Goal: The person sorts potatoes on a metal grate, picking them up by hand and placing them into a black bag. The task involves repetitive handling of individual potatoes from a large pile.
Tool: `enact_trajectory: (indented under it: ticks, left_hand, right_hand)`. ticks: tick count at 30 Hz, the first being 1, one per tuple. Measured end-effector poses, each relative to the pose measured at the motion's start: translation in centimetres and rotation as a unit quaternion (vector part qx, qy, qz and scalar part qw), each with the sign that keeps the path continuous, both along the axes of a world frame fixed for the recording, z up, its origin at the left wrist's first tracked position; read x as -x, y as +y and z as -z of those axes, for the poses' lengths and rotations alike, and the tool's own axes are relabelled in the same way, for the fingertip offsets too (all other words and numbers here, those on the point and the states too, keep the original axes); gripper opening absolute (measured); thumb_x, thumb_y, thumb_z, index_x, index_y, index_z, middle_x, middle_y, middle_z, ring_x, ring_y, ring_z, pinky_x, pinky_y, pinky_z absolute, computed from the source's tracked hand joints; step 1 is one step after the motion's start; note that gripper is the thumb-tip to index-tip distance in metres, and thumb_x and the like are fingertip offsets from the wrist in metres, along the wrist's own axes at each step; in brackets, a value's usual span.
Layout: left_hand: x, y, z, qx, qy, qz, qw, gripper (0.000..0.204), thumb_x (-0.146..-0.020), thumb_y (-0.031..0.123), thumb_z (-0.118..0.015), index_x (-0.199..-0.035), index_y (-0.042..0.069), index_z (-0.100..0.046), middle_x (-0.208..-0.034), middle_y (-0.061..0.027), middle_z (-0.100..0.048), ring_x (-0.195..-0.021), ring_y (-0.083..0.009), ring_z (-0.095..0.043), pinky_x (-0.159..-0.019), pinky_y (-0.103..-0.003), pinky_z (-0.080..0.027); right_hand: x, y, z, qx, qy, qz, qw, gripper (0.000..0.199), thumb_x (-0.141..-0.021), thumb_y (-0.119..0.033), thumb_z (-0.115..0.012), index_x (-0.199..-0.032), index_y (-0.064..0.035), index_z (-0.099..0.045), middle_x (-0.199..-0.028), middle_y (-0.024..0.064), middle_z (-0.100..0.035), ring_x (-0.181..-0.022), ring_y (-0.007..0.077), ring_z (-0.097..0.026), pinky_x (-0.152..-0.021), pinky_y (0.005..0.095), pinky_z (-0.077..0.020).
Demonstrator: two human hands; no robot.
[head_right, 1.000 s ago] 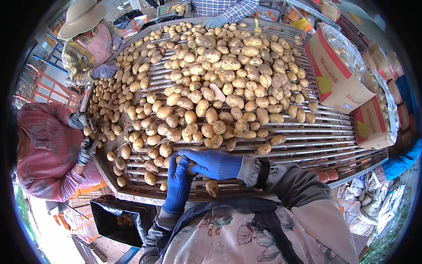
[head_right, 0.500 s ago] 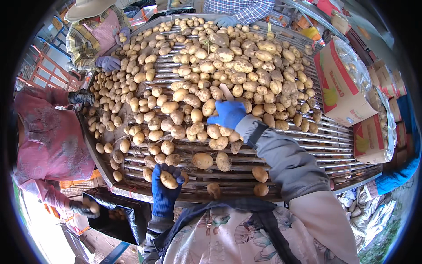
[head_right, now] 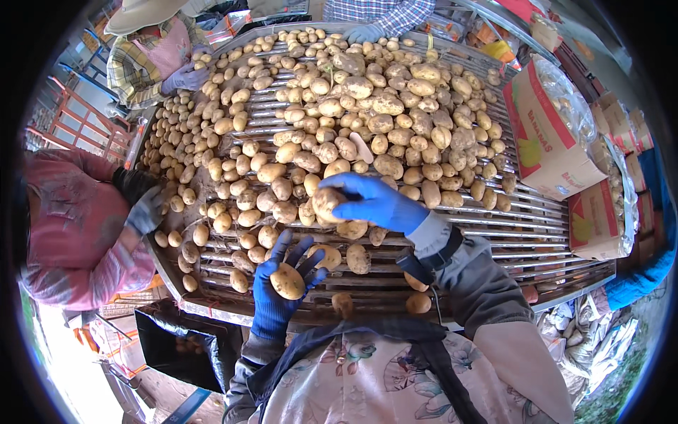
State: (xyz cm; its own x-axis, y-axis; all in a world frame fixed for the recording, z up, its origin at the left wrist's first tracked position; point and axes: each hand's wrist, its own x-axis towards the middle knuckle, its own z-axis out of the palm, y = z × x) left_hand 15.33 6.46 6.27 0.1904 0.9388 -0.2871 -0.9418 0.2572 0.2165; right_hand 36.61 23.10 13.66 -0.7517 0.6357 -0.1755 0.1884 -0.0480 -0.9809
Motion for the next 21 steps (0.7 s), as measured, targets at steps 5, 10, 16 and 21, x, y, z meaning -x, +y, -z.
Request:
enact_trajectory:
  ticks: [5,10,16,21]
  left_hand:
    - [0.4,-0.5,-0.4,-0.002,0.044,0.031,0.999,0.085,-0.080,0.030,-0.065,-0.155,0.021,-0.026,-0.147,-0.0192,-0.041,-0.129,-0.0450,-0.050,-0.093,-0.058,-0.054]
    - [4.4,-4.7,5.3,-0.033,-0.030,-0.042,0.998,0.061,-0.091,0.036,-0.060,-0.147,0.021,-0.040,-0.131,-0.0142,-0.054,-0.110,-0.0393,-0.059,-0.063,-0.039,-0.053]
    - [5.6,-7.8,4.7,0.048,-0.093,-0.070,0.992,0.051,-0.101,0.047,-0.047,-0.145,0.022,-0.043,-0.145,-0.0143,-0.049,-0.126,-0.0445,-0.053,-0.071,-0.047,-0.057]
    - [3.8,-7.2,2.4,0.056,0.080,-0.074,0.992,0.060,-0.099,0.059,-0.046,-0.146,0.021,-0.041,-0.137,-0.0158,-0.053,-0.119,-0.0398,-0.059,-0.072,-0.049,-0.059]
  right_hand:
    - [2.8,-2.9,0.6,-0.011,0.086,-0.031,0.996,0.046,-0.093,-0.016,-0.070,-0.134,-0.0035,-0.057,-0.129,0.0099,-0.060,-0.118,0.0162,-0.057,-0.101,0.0305,-0.0457]
    - [2.9,-4.3,2.7,-0.315,-0.140,-0.064,0.936,0.046,-0.086,-0.028,-0.076,-0.126,-0.0094,-0.062,-0.101,0.0064,-0.067,-0.080,0.0198,-0.065,-0.071,0.0342,-0.0523]
    - [3.6,-8.1,8.1,-0.465,-0.311,-0.174,0.810,0.062,-0.082,-0.032,-0.075,-0.136,-0.0136,-0.050,-0.114,0.0138,-0.060,-0.098,0.0313,-0.065,-0.080,0.0449,-0.0533]
    - [4.3,-7.1,4.4,-0.253,-0.061,-0.070,0.963,0.069,-0.079,-0.014,-0.078,-0.140,-0.0097,-0.047,-0.128,0.0173,-0.059,-0.116,0.0337,-0.061,-0.097,0.0429,-0.0498]
